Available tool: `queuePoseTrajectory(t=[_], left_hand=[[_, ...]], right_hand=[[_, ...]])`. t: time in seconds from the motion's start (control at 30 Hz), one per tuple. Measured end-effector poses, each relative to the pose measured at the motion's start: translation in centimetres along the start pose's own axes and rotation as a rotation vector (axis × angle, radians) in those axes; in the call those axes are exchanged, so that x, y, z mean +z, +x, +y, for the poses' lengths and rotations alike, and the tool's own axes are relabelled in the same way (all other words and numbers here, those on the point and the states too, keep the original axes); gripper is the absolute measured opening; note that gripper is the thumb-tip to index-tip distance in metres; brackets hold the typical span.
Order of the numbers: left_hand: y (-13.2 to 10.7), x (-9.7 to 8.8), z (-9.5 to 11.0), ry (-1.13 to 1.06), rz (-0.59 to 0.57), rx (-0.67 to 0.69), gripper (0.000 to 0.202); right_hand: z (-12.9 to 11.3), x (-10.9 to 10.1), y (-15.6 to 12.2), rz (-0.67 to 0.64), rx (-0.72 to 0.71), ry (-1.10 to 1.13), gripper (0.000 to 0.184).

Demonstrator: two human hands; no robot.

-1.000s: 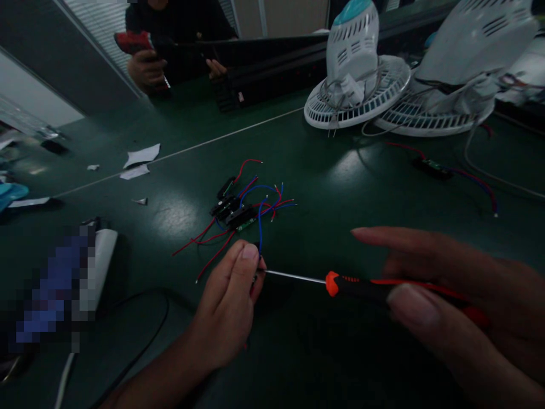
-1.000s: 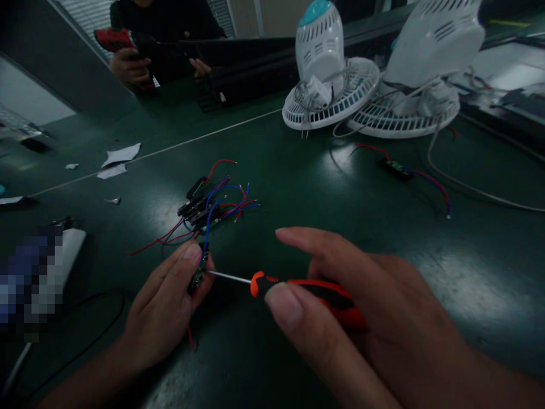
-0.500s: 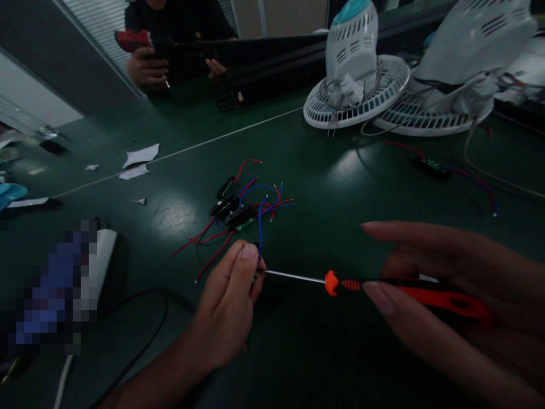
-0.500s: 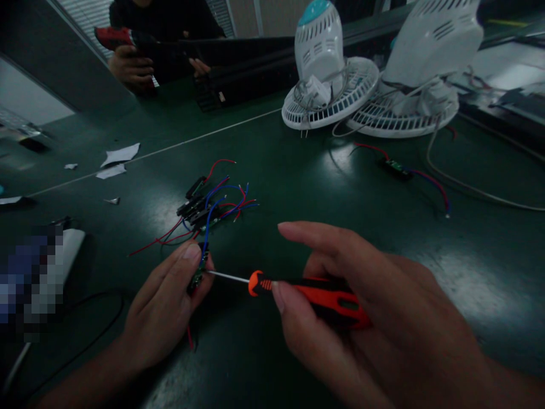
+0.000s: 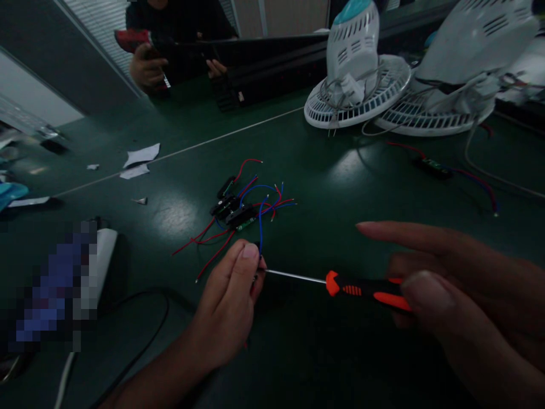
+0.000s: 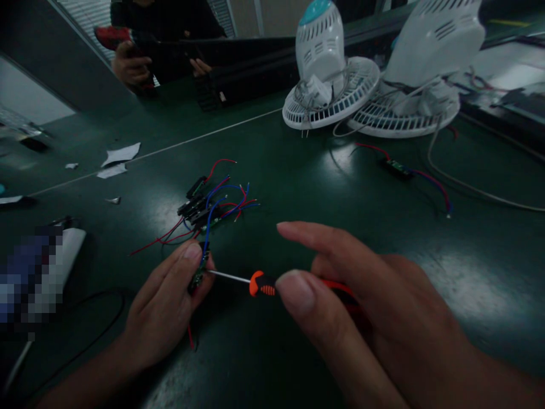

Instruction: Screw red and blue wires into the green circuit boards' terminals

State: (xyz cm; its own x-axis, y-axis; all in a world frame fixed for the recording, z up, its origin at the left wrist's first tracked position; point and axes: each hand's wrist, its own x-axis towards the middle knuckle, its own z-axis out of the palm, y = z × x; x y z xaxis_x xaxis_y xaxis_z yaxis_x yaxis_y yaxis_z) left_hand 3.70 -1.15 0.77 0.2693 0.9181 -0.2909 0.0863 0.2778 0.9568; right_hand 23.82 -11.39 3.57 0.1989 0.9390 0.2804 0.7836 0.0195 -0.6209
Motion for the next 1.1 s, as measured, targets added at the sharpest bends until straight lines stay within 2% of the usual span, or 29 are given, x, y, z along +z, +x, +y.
queuePoseTrajectory(t=[0.1, 0.3, 0.5, 0.77, 0.9, 0.97, 1.1], left_hand=[[0.06, -0.06, -0.08, 0.002, 0.012, -0.005, 0.032], [0.06, -0.01, 0.07, 0.083, 0.009, -0.007, 0.035], [-0.13, -0.02, 0.24, 0.025, 0.013, 0.009, 0.032], [-0.11, 0.12, 0.49, 0.038, 0.004, -0.015, 0.032], [0.04, 0.01, 0.35, 0.039, 0.013, -0.007, 0.031], [0.1, -0.08, 0.26, 0.044, -0.014, -0.011, 0.033], [0.04, 0.06, 0.32, 0.032, 0.018, -0.016, 0.032]], right_hand=[[-0.06, -0.11, 0.21, -0.044, -0.036, 0.014, 0.032], [-0.08, -0.35, 0.48, -0.102, -0.03, 0.167, 0.038], [0.01, -0.18, 0.35, -0.016, -0.032, 0.071, 0.039], [0.06, -0.36, 0.03, -0.022, 0.006, 0.109, 0.046], [-0.14, -0.64, 0.16, -0.079, -0.059, 0.101, 0.035], [-0.14, -0.62, 0.24, -0.076, -0.06, 0.085, 0.029], [-0.01, -0.32, 0.4, -0.044, -0.084, 0.091, 0.027]])
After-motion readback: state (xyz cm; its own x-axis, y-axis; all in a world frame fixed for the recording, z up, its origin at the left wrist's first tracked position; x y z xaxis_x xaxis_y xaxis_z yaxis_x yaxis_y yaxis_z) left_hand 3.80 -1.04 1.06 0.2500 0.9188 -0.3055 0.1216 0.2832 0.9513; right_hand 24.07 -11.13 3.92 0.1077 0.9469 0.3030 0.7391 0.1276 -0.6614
